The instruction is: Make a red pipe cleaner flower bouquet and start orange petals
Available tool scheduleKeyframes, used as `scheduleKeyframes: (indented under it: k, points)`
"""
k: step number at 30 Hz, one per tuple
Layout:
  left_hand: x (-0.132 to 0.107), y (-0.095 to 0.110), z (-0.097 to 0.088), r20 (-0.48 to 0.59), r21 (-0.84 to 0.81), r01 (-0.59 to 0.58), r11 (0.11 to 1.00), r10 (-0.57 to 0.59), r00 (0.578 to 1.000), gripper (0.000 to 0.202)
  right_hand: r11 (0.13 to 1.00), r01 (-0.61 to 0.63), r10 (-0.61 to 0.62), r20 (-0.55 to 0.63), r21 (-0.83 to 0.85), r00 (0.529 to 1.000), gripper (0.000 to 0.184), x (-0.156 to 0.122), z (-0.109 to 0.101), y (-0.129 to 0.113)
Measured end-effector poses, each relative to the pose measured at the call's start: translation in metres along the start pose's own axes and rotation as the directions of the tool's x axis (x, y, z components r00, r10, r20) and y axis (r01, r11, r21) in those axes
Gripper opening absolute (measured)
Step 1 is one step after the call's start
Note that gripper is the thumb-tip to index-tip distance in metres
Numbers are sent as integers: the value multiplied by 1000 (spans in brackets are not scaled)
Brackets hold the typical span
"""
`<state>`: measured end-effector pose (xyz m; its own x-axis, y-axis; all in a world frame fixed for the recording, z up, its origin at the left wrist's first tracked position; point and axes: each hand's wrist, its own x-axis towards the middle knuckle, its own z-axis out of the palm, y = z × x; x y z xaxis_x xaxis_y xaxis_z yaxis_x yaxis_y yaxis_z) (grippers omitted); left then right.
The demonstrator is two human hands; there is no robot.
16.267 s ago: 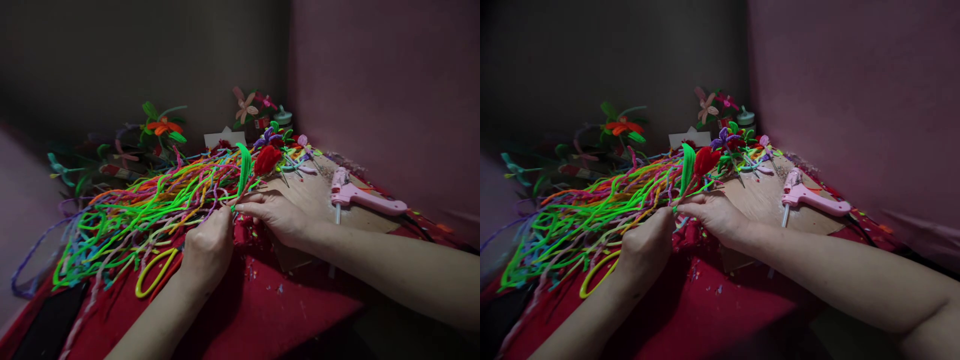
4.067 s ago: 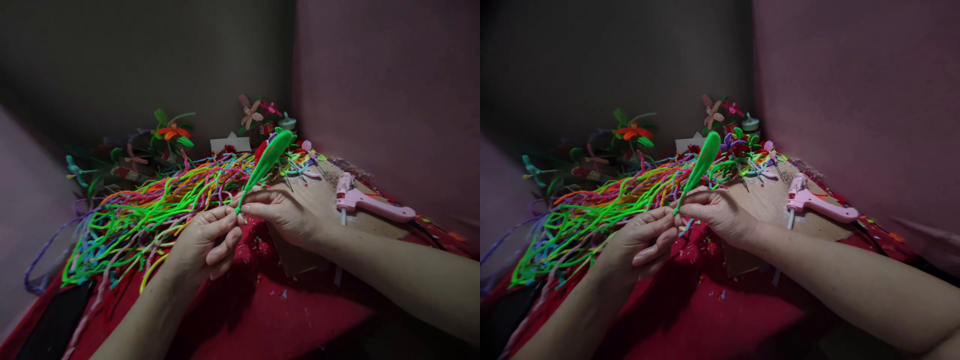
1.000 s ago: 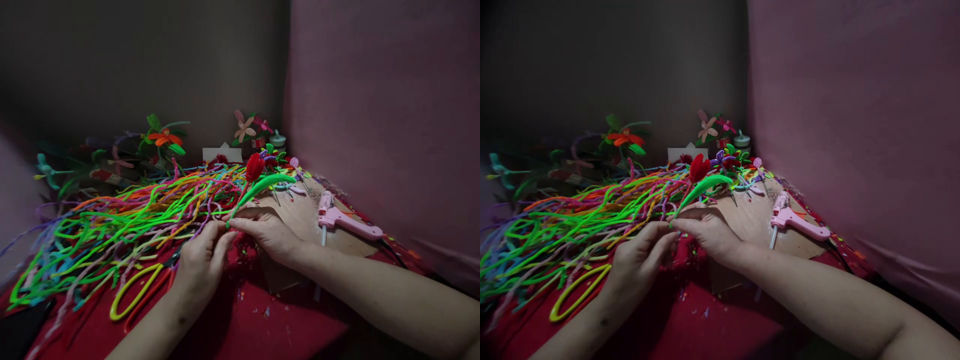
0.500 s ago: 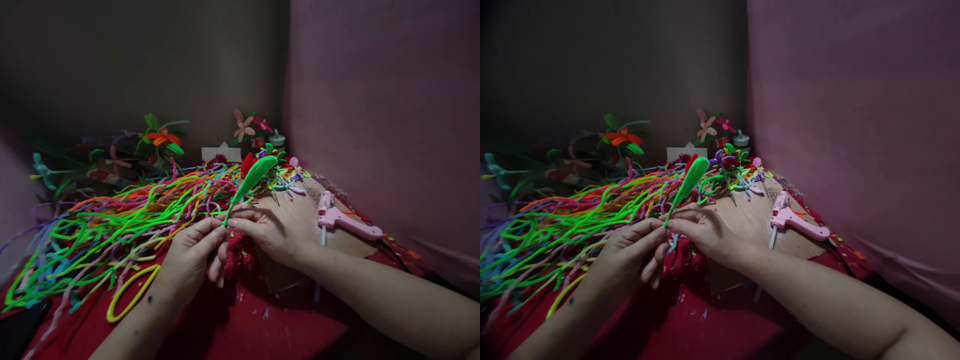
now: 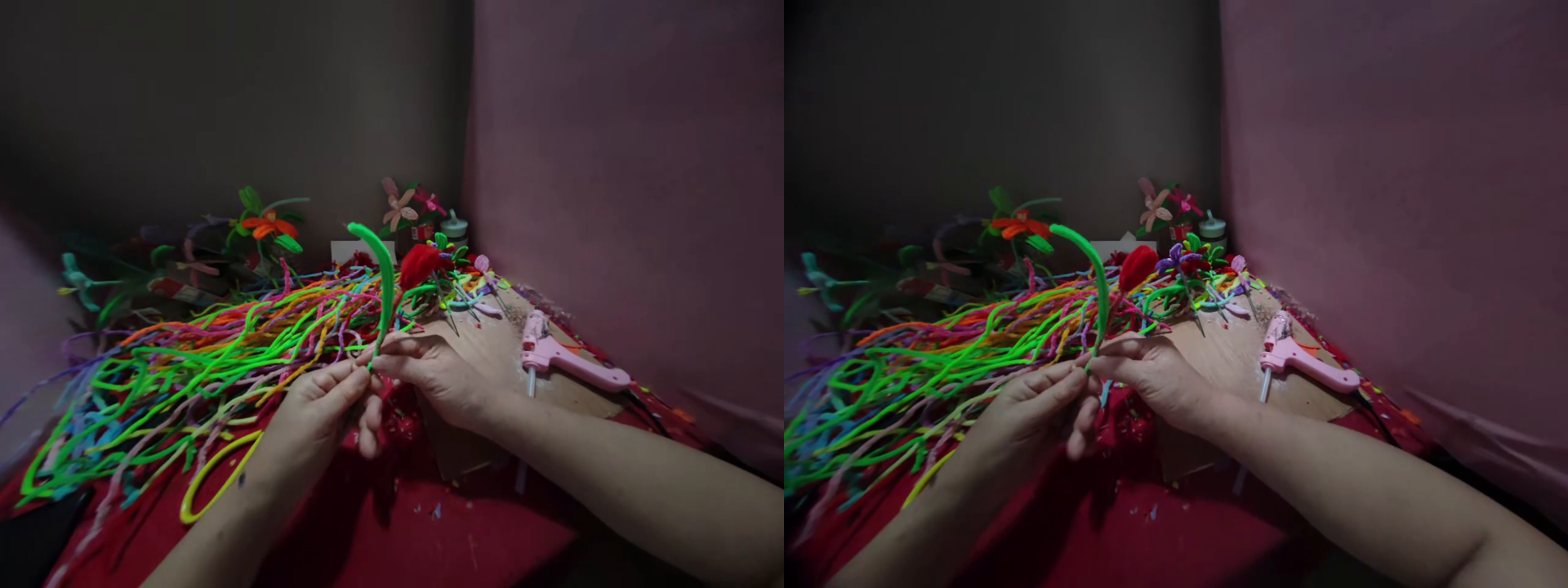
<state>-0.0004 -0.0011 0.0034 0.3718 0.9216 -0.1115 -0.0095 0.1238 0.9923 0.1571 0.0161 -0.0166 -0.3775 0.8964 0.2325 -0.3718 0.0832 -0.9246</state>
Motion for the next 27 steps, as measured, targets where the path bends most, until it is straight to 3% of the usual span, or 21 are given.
scheduleKeyframes:
  k: [2,4,10,13,20,22,25,27]
  points:
    - [0,7,-1,-163,254,-121,960,166,973,19,1000,16,-17,-11,-27,1000,18,0,0,0]
    - [0,10,-3,-262,361,-159,919,264,929,15,999,12,-11,14,-47,1000,17,-2,0,1]
    - [0,0,-4,-225,41,-77,996,84,971,17,981,-181,188,101,-75,977,20,-9,7,0]
    - [-2,0,1,-258,-31,-67,997,57,964,16,984,-166,173,99,-71,980,19,-10,12,-6]
    - [-5,9,7,-303,195,-93,976,150,941,10,987,-124,136,126,-100,983,19,-6,10,-3]
    - [-7,6,8,-319,356,-153,922,274,907,5,971,-176,192,92,-161,977,26,-6,7,1]
    - [-10,2,10,-259,608,-260,750,497,828,7,938,-267,292,88,-221,952,37,-7,3,5]
    - [-12,2,11,-210,674,-274,686,534,819,8,932,-264,296,105,-247,949,40,-8,2,6]
